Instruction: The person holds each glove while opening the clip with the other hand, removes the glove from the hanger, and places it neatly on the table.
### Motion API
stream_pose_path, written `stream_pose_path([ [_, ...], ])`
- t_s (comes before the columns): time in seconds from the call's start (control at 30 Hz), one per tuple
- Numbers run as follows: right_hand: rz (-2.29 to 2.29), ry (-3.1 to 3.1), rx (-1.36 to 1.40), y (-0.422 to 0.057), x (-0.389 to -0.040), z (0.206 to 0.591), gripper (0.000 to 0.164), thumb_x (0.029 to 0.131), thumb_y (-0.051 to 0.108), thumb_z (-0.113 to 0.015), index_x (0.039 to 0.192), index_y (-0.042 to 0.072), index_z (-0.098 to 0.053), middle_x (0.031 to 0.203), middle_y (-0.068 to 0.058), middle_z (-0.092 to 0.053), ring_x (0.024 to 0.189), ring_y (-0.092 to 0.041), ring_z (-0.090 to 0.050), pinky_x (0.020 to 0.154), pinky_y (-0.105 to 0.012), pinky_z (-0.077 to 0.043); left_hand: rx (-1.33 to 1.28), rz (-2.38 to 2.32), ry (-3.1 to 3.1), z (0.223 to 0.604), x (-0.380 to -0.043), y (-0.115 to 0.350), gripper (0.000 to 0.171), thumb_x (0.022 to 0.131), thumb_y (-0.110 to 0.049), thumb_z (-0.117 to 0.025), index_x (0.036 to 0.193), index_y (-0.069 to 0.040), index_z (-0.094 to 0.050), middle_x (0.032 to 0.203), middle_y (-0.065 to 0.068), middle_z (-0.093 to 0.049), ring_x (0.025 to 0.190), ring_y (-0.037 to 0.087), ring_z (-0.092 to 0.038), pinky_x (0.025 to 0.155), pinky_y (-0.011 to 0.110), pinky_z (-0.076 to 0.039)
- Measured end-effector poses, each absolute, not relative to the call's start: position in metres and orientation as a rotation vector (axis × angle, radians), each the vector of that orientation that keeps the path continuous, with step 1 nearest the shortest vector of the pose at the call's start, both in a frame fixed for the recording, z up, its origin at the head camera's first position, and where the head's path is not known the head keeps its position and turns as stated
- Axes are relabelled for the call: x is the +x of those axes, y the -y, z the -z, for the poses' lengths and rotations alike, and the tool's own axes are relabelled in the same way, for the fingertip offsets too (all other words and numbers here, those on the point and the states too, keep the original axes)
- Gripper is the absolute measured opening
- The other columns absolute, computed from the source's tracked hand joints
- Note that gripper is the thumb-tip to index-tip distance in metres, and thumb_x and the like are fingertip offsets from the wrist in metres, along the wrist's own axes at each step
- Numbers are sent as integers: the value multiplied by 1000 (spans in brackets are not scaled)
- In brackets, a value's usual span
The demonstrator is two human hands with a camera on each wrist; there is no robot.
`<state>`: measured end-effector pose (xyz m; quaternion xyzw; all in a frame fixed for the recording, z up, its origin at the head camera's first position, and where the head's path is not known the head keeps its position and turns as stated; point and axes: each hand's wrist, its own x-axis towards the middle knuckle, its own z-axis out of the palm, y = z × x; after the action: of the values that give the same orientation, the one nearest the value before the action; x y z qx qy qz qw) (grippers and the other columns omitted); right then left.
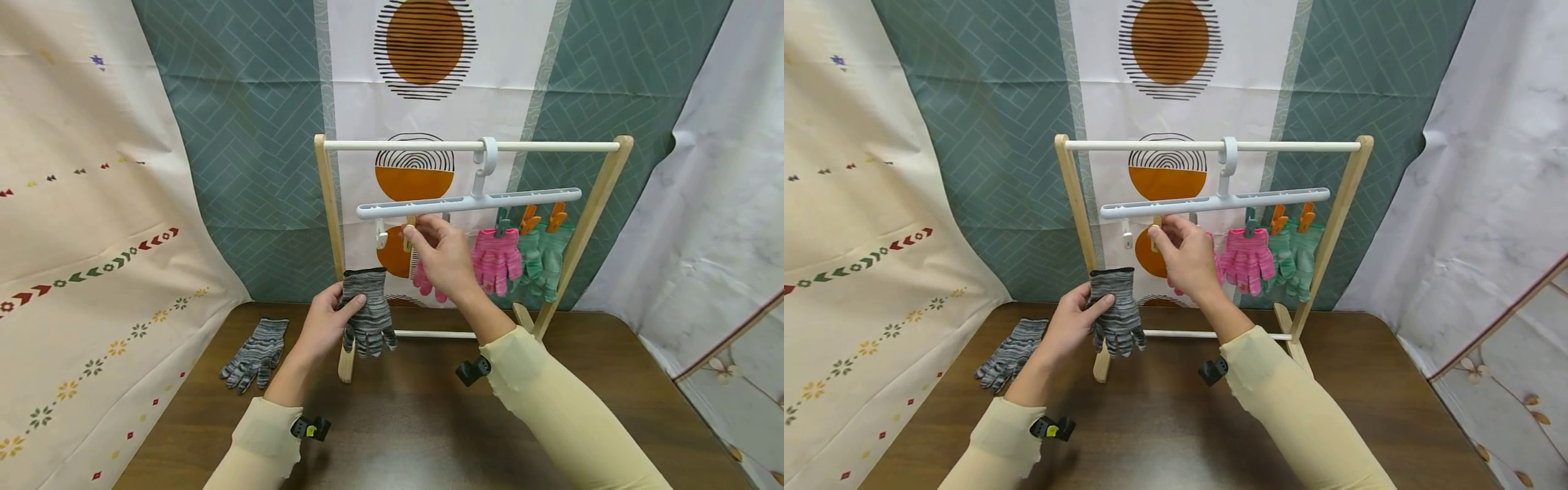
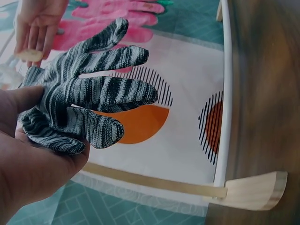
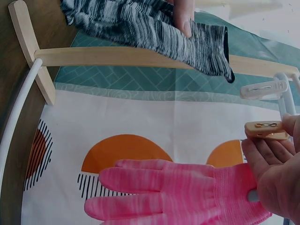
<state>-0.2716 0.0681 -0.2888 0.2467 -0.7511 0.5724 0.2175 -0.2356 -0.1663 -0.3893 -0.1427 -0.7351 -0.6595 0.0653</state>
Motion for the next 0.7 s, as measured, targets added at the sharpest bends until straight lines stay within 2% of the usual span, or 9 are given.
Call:
stream_pose_path([
  [0.13,-1590,2073,683,-69,-272,288,33,105,21,-70,132,1,-70,118,-10,-77,109,-22,-74,99,-36,-57,-414,1984,2211,390,-235,174,31,108,-19,-66,130,2,-63,104,15,-73,90,19,-70,82,29,-58],
  [0.37,-1639,2032,713,-69,-275,286,33,105,15,-71,131,-5,-69,120,-18,-75,108,-27,-74,97,-37,-58,-389,1960,2216,393,-234,186,32,108,-22,-66,131,0,-63,105,12,-73,91,17,-69,81,28,-57],
  [0.7,-1641,2086,674,-72,-274,287,35,106,19,-69,136,2,-69,127,-11,-75,115,-23,-72,102,-36,-56,-325,1995,2202,400,-234,206,37,108,-20,-66,138,1,-60,110,13,-74,94,15,-72,82,28,-59],
])
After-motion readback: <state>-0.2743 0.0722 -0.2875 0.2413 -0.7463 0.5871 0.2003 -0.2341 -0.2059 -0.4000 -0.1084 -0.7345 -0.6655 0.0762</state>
